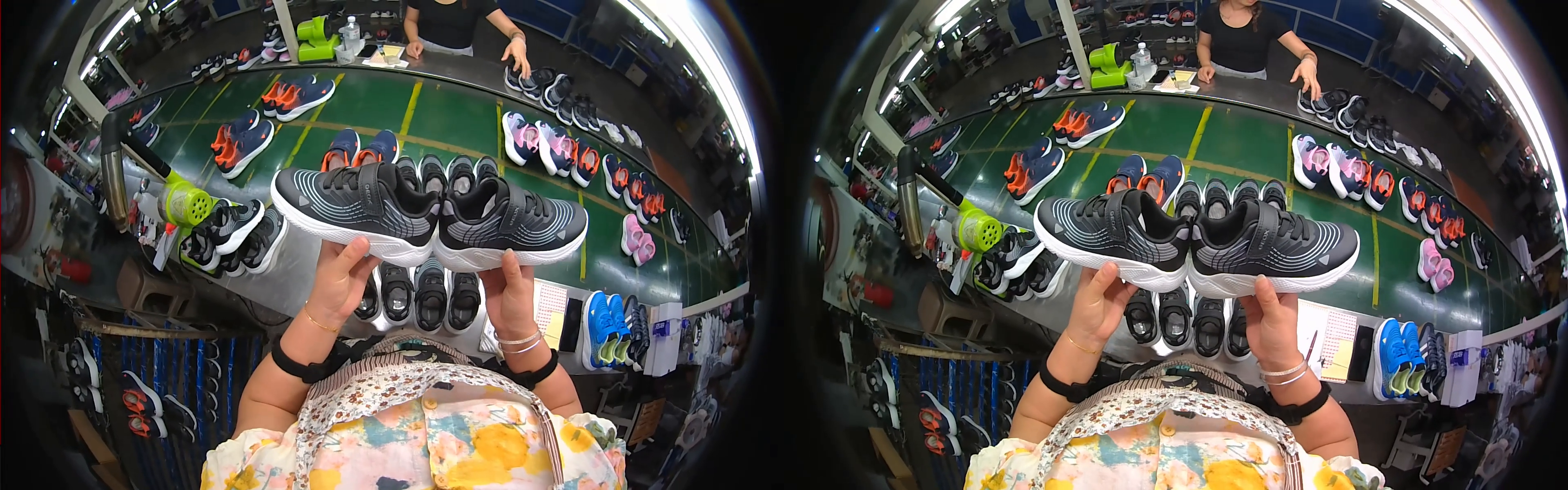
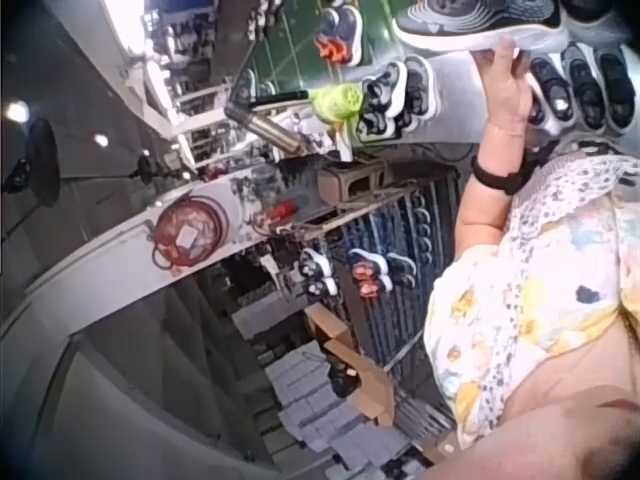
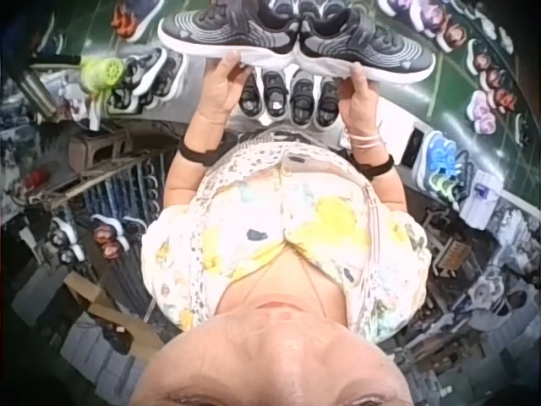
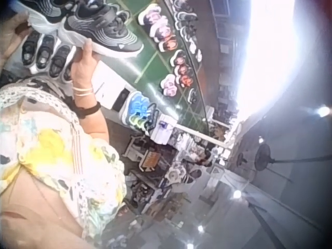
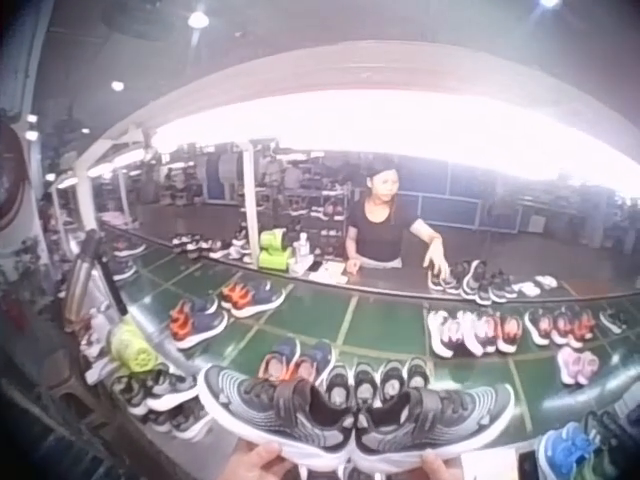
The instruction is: Picking up pairs of finished shoes, checking soles and symmetry, and logging inspection on a notepad.
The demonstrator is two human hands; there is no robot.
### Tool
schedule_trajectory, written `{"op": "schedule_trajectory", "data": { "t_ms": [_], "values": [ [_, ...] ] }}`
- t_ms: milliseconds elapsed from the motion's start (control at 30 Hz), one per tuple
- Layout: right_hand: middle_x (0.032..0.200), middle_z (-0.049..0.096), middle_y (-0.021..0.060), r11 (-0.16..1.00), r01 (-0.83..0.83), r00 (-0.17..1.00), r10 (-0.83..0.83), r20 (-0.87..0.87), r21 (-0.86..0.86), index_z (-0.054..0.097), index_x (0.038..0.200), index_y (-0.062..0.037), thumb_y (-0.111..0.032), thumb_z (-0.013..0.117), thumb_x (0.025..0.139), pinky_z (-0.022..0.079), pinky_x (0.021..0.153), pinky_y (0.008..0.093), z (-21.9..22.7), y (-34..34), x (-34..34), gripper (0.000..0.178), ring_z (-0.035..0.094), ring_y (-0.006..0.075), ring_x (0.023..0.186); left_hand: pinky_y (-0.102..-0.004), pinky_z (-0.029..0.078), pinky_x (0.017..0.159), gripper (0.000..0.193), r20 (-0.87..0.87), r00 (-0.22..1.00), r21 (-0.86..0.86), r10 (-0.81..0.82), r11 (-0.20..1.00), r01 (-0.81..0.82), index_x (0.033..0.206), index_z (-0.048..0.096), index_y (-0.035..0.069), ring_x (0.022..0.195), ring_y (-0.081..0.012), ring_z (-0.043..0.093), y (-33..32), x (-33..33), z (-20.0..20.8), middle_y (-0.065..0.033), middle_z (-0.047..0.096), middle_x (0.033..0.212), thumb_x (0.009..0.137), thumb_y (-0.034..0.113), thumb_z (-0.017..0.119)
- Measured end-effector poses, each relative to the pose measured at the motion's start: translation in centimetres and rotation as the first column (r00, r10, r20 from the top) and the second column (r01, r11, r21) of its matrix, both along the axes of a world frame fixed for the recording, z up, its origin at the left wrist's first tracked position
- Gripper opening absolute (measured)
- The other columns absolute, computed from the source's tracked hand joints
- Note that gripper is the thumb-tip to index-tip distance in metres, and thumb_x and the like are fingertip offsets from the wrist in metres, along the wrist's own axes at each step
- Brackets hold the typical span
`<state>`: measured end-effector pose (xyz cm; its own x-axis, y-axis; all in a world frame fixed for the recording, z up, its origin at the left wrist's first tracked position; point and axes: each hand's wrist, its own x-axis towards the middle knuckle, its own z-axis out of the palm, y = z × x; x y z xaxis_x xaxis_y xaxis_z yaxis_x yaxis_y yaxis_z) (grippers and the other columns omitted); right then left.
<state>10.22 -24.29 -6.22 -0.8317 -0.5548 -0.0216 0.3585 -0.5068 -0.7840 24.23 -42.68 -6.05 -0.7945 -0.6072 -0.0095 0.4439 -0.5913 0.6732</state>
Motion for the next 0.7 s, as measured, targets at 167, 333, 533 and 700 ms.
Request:
{"op": "schedule_trajectory", "data": {
  "t_ms": [167, 333, 533, 700],
  "values": [
    [0.109, 0.056, 0.0062, 1.000, 0.008, 1.000, -0.008, 0.008, -0.001, 0.046, 0.117, -0.0085, -0.019, 0.056, 0.087, 0.045, 0.089, 0.0376, 0.2, -0.3, 0.4, 0.032, 0.055, 0.0206, 0.101, -0.0392, 0.044, 0.090, 0.039, -0.035, 0.999, -0.044, -0.001, 0.999, 0.000, 0.121, 0.044, 0.010, 0.105, -0.0210, 0.053, -0.2, 0.3, -0.1, -0.0051, 0.054, 0.114, 0.084, 0.011, 0.057],
    [0.111, 0.056, 0.0064, 1.000, -0.003, 1.000, 0.002, -0.013, -0.011, 0.046, 0.118, -0.0080, -0.018, 0.055, 0.088, 0.044, 0.090, 0.0375, 0.4, 0.1, 0.3, 0.033, 0.055, 0.0204, 0.102, -0.0325, 0.044, 0.090, 0.043, -0.066, 0.998, -0.002, -0.023, 1.000, 0.023, 0.123, 0.041, 0.008, 0.104, -0.0162, 0.053, 0.1, 0.0, 0.0, -0.0042, 0.053, 0.114, 0.084, 0.004, 0.058],
    [0.110, 0.056, 0.0069, 1.000, 0.005, 1.000, -0.005, -0.002, -0.026, 0.046, 0.117, -0.0067, -0.018, 0.055, 0.088, 0.043, 0.091, 0.0374, 0.3, -0.6, 0.4, 0.033, 0.055, 0.0211, 0.102, -0.0312, 0.045, 0.089, 0.043, -0.044, 0.999, -0.029, 0.024, 0.999, -0.026, 0.122, 0.041, 0.010, 0.102, -0.0152, 0.054, 0.1, 0.0, 0.4, -0.0025, 0.054, 0.112, 0.083, 0.003, 0.058],
    [0.125, 0.047, 0.0100, 0.979, -0.171, 0.983, 0.162, -0.080, -0.113, 0.039, 0.127, -0.0055, -0.031, 0.048, 0.090, 0.035, 0.099, 0.0419, -1.0, 0.4, -1.2, 0.046, 0.047, 0.0248, 0.114, -0.0370, 0.038, 0.096, 0.048, -0.185, 0.975, 0.017, -0.124, 0.991, 0.130, 0.128, 0.037, 0.007, 0.112, -0.0210, 0.048, -0.8, 0.6, -0.1, -0.0066, 0.049, 0.122, 0.083, 0.008, 0.056]
  ]
}}
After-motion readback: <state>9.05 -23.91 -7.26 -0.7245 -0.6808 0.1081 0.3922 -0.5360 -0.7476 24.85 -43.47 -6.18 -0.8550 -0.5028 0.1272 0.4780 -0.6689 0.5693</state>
